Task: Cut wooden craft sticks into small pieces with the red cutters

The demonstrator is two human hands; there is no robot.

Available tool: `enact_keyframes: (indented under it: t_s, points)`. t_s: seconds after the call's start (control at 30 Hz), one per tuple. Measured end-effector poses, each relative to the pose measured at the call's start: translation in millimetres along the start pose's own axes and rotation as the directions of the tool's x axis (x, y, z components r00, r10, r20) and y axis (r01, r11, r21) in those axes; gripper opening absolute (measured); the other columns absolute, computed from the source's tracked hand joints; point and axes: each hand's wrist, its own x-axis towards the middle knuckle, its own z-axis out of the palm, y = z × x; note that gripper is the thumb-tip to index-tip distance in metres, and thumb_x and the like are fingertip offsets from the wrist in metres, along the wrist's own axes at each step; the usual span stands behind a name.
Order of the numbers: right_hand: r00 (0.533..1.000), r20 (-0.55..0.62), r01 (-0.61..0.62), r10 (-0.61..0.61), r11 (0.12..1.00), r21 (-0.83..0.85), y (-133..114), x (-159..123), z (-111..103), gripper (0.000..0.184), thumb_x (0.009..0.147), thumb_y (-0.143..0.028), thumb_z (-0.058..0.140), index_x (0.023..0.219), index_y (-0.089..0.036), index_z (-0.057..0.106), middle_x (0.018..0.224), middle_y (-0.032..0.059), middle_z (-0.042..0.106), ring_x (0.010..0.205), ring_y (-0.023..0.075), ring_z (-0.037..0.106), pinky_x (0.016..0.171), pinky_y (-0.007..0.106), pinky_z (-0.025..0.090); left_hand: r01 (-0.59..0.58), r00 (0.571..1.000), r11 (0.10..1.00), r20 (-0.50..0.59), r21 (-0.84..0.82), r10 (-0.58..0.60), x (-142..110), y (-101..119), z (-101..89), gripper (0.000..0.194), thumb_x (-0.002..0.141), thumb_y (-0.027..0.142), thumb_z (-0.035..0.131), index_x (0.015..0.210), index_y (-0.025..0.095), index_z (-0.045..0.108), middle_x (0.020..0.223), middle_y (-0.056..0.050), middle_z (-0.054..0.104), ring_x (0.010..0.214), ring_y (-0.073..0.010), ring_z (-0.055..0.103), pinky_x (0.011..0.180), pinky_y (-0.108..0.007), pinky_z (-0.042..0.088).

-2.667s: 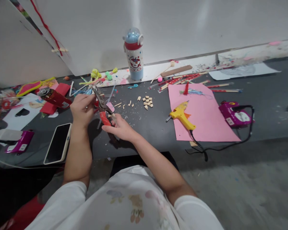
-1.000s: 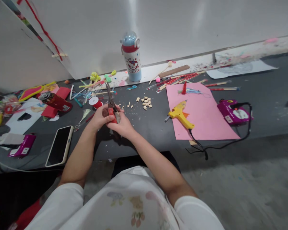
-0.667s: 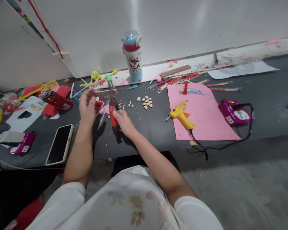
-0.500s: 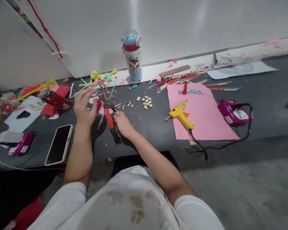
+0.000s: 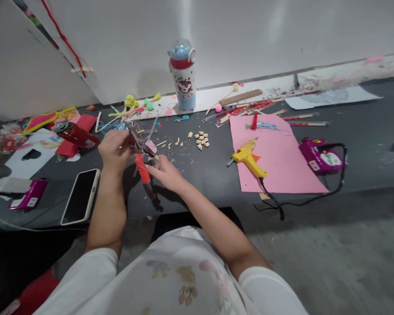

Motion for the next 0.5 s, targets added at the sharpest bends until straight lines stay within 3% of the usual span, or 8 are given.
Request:
enact_keyframes:
  t_s: [0.27,0.5]
  points:
    - [1.0,0.0,0.01,-0.01,1.0,0.004,1.5,-0.1,0.1,0.04,0.08,-0.054,0.053,0.1,-0.02,0.045,0.082,-0.002,0.05,0.079,0.0145,0.049,0.075,0.029,0.039,-0.016,0.999,0.996,0.03,-0.086,0.019,-0.1,0.0,-2.3,0.02,0.089,0.027,0.049,0.092,0.021,0.068,0.083,-0.007,0.067,0.081,-0.0184,0.06,0.074,-0.032,0.045]
    - [1.0,-0.006,-0.016,0.016,0.999,0.028,-0.3,0.7,0.9,0.033,0.082,-0.046,0.052,0.101,-0.02,0.046,0.089,-0.0002,0.055,0.086,0.0154,0.053,0.082,0.031,0.041,0.003,0.998,0.998,0.061,-0.058,0.001,-0.8,0.1,-3.3,0.021,0.09,0.027,0.049,0.096,0.021,0.068,0.086,-0.005,0.067,0.082,-0.016,0.059,0.076,-0.03,0.045]
